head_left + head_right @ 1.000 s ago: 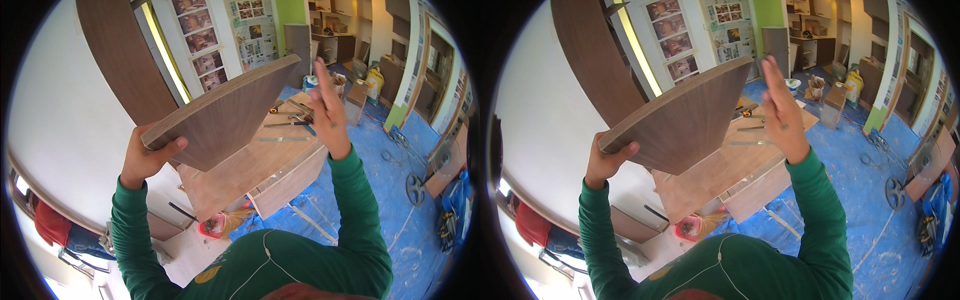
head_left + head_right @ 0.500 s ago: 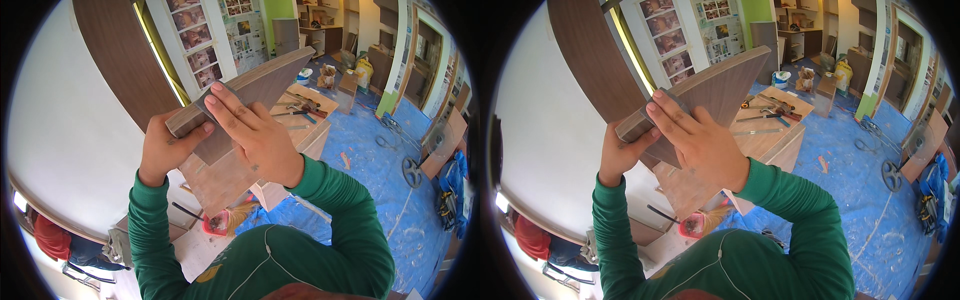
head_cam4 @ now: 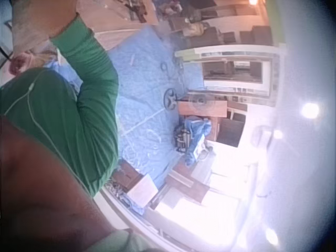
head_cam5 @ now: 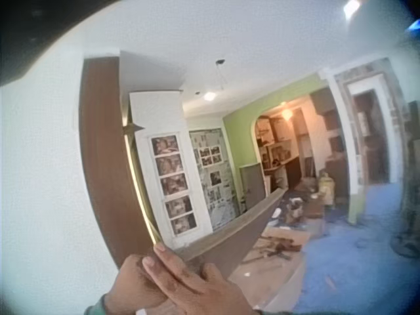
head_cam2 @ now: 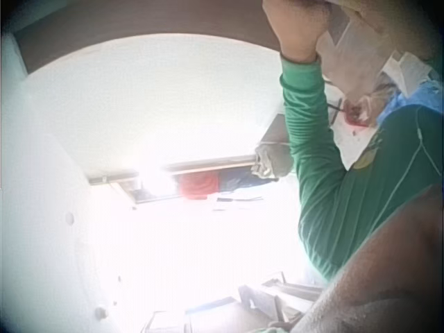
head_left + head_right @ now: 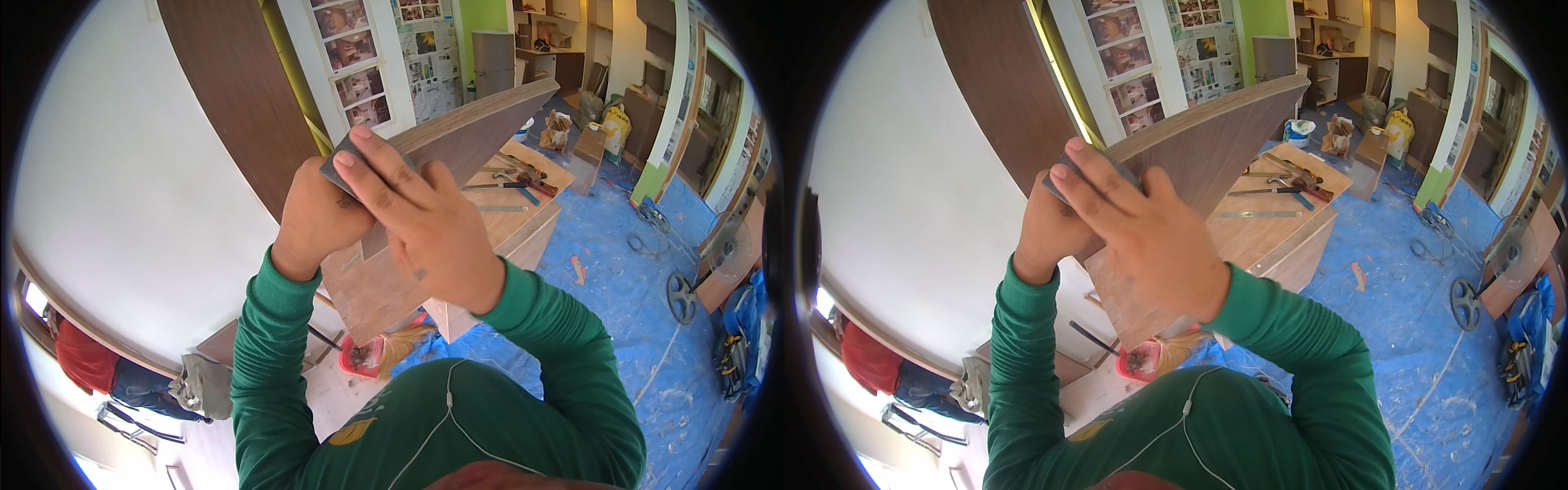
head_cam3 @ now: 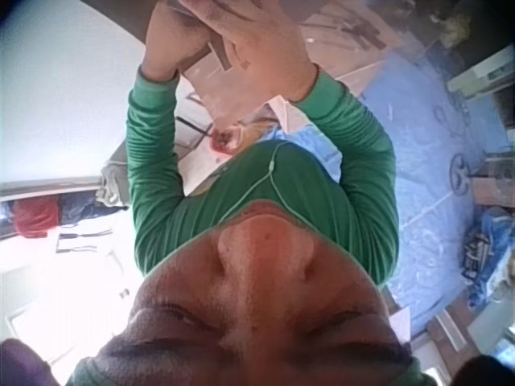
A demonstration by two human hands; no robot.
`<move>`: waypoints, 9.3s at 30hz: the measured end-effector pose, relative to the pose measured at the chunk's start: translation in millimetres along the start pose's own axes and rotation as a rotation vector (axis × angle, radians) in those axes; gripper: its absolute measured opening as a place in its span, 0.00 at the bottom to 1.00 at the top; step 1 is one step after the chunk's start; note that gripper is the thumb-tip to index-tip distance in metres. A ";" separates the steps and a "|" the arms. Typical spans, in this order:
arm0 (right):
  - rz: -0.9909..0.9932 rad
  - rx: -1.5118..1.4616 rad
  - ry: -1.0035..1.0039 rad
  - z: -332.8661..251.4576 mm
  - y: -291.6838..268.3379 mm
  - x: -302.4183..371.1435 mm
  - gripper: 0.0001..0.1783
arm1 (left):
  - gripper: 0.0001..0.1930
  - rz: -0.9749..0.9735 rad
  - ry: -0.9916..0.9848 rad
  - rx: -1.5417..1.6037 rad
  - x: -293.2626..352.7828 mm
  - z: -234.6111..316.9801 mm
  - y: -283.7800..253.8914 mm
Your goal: The person handles a large wooden panel, aligns it with a cabinet door, and uses a sanding block to smooth the edges. They then place the panel on a workbench and organize tools.
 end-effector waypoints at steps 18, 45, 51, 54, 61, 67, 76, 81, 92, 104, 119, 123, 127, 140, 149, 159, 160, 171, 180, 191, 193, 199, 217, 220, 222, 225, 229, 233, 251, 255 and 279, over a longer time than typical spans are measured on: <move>0.099 0.148 0.132 46.7 -33.8 28.0 0.45 | 0.13 -0.013 -0.169 0.032 8.1 35.5 8.0; 0.330 0.230 0.234 190.7 -101.4 68.0 0.45 | 0.11 -0.050 -0.194 -0.010 14.3 53.1 16.1; 0.183 -0.129 1.012 308.4 -133.1 118.6 0.32 | 0.12 -0.024 -0.127 -0.041 15.8 56.1 22.9; 0.398 -0.331 0.959 274.8 -152.3 98.4 0.32 | 0.12 -0.022 -0.139 -0.054 23.3 54.0 24.1; -0.084 0.269 0.185 176.4 -154.2 43.2 0.38 | 0.12 -0.006 -0.127 -0.094 26.4 55.1 19.8; -0.434 0.160 0.166 129.6 -124.9 30.3 0.38 | 0.11 0.022 -0.053 -0.077 26.1 56.7 21.0; -0.482 0.084 -0.192 12.3 -56.2 -11.7 0.44 | 0.16 0.146 0.012 -0.159 29.4 37.3 20.1; -0.466 0.121 -0.162 22.5 -56.5 -15.1 0.42 | 0.14 0.126 -0.036 -0.131 24.8 39.5 17.2; -0.571 0.158 -0.188 5.6 -60.0 -29.4 0.41 | 0.15 0.128 -0.046 -0.164 27.4 31.4 16.2; -0.581 0.077 -0.238 -14.1 -51.5 -38.6 0.40 | 0.17 0.182 -0.031 -0.177 30.7 23.8 12.1; -0.469 0.040 -0.199 -19.4 -36.8 -29.2 0.39 | 0.16 0.186 0.101 -0.244 26.2 22.2 12.7; -0.525 0.121 -0.178 6.0 -49.2 -28.7 0.41 | 0.16 0.146 -0.018 -0.205 26.6 25.1 9.2; -0.525 0.168 -0.189 2.3 -50.2 -29.4 0.41 | 0.16 0.143 -0.046 -0.194 21.9 27.6 8.2; -0.469 0.017 -0.253 0.5 -40.0 -23.7 0.42 | 0.14 0.180 -0.002 -0.143 24.9 25.5 6.3; -0.403 0.075 -0.217 -6.1 -34.1 -18.1 0.39 | 0.12 0.215 0.186 -0.359 19.9 33.8 14.3; -0.290 0.455 0.067 124.6 -121.8 23.4 0.33 | 0.11 0.125 -0.155 -0.121 22.0 44.6 7.6; -0.264 0.457 0.095 132.9 -122.5 25.2 0.35 | 0.11 0.129 -0.147 -0.111 21.8 44.4 7.9; -0.261 0.429 0.142 137.6 -117.6 37.3 0.43 | 0.11 0.127 -0.191 -0.066 31.0 47.1 12.5; -0.239 0.119 0.007 81.6 -80.7 31.3 0.43 | 0.10 0.118 -0.161 -0.081 38.1 45.8 15.0; -0.150 0.079 0.746 267.0 -168.7 116.3 0.34 | 0.09 0.064 -0.170 -0.020 36.5 42.1 8.7; 0.092 -0.111 0.560 248.1 -177.7 87.3 0.37 | 0.09 0.046 -0.176 -0.018 38.6 44.1 8.7; -0.124 -0.218 0.352 193.9 -147.4 59.1 0.42 | 0.07 0.037 -0.215 0.003 43.5 43.0 8.2; 0.221 -1.029 0.780 224.8 -119.8 73.9 0.29 | 0.08 0.023 -0.208 0.005 44.5 48.1 14.7; 0.244 -0.920 0.791 221.8 -117.9 77.3 0.29 | 0.08 0.026 -0.219 0.004 45.9 48.4 15.2; 0.284 -0.827 0.771 211.2 -120.2 79.5 0.29 | 0.08 0.015 -0.211 -0.022 47.0 48.9 13.5; 0.301 -0.818 0.699 207.8 -120.5 87.7 0.30 | 0.07 0.014 -0.209 0.009 48.2 48.2 15.9; 0.370 -0.950 0.647 220.6 -120.8 106.2 0.30 | 0.07 0.016 -0.200 0.001 44.4 51.7 17.5; 0.394 -0.924 0.714 223.1 -130.9 109.7 0.27 | 0.10 0.007 -0.233 -0.015 45.7 46.0 15.2; 0.112 -1.229 0.777 233.9 -136.1 93.2 0.21 | 0.11 0.001 -0.302 -0.056 50.4 42.2 15.7; 0.083 -1.259 0.749 238.7 -135.9 96.0 0.21 | 0.12 -0.008 -0.298 -0.087 49.4 47.2 17.6; 0.137 -1.289 0.852 241.3 -129.8 89.2 0.12 | 0.12 0.020 -0.268 -0.079 50.4 55.2 24.7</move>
Point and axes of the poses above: each hand's wrist, its own x-axis away from the middle knuckle, its own y-axis out of the palm, z = x × y, the point moved 4 cm from there along -x, towards the middle knuckle, and after that the axes turned 5 degrees about -x, right-handed, at the moved point
